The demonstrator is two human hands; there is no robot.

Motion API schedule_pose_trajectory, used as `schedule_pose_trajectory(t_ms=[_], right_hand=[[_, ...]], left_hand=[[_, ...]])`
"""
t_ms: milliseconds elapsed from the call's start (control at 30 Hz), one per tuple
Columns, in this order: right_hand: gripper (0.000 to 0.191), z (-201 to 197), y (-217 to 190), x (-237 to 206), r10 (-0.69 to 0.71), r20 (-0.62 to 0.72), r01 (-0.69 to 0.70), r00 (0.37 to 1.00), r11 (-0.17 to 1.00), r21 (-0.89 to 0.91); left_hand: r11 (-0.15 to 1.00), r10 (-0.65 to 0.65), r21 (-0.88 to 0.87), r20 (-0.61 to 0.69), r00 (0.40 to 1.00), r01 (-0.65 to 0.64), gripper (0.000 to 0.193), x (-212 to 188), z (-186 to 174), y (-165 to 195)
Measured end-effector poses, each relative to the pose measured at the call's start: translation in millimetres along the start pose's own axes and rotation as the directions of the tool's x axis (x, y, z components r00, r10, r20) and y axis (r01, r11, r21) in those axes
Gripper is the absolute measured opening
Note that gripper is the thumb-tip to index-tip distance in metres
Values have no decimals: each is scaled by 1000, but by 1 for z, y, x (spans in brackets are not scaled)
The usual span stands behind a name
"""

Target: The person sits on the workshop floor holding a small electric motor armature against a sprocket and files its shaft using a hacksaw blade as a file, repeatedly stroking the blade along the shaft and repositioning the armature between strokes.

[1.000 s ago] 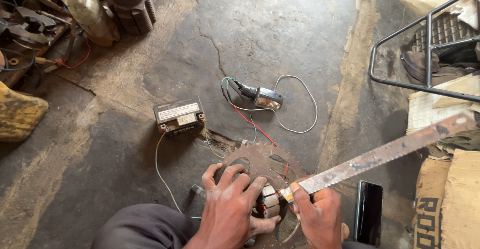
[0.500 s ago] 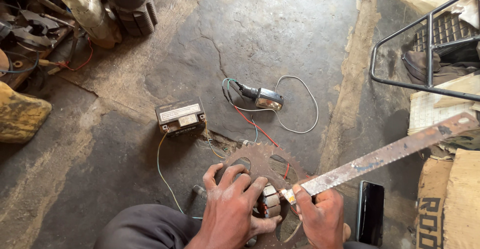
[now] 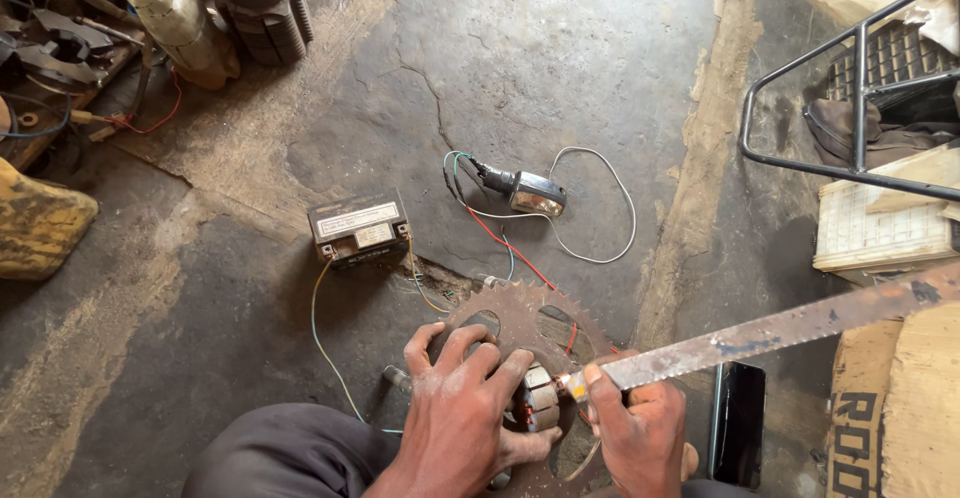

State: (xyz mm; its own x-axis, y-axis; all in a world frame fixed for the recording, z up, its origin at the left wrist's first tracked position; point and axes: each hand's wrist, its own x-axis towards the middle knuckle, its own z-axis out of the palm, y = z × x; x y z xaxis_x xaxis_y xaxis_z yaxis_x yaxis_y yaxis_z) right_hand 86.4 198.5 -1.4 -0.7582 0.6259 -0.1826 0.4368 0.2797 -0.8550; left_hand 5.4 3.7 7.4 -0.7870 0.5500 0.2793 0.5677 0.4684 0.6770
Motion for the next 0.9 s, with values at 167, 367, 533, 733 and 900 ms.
schedule_pose_trajectory(t_ms=[167,367,533,733,900], right_hand=[[19,1,-1,-2,-54,-22,54,998,999,3],[21,3,6,-4,-93,-54,93,994,996,-7],[20,7,12,-8,-83,-132,83,988,997,-10],[20,8,11,-9,-109,-143,114,984,993,30],[15,13,9,-10,-316,-186,273,930,935,-225]], left_hand=[[1000,13,-14,2,1000,-13,76,0,0,-2],[1000,28,-8,-18,999,-28,75,0,0,-2],[1000,23,-14,-11,1000,-23,74,-1,1,-2],[999,26,-18,-27,999,-27,74,-1,2,-2],[1000,28,2,-39,999,-28,72,-2,1,-1]])
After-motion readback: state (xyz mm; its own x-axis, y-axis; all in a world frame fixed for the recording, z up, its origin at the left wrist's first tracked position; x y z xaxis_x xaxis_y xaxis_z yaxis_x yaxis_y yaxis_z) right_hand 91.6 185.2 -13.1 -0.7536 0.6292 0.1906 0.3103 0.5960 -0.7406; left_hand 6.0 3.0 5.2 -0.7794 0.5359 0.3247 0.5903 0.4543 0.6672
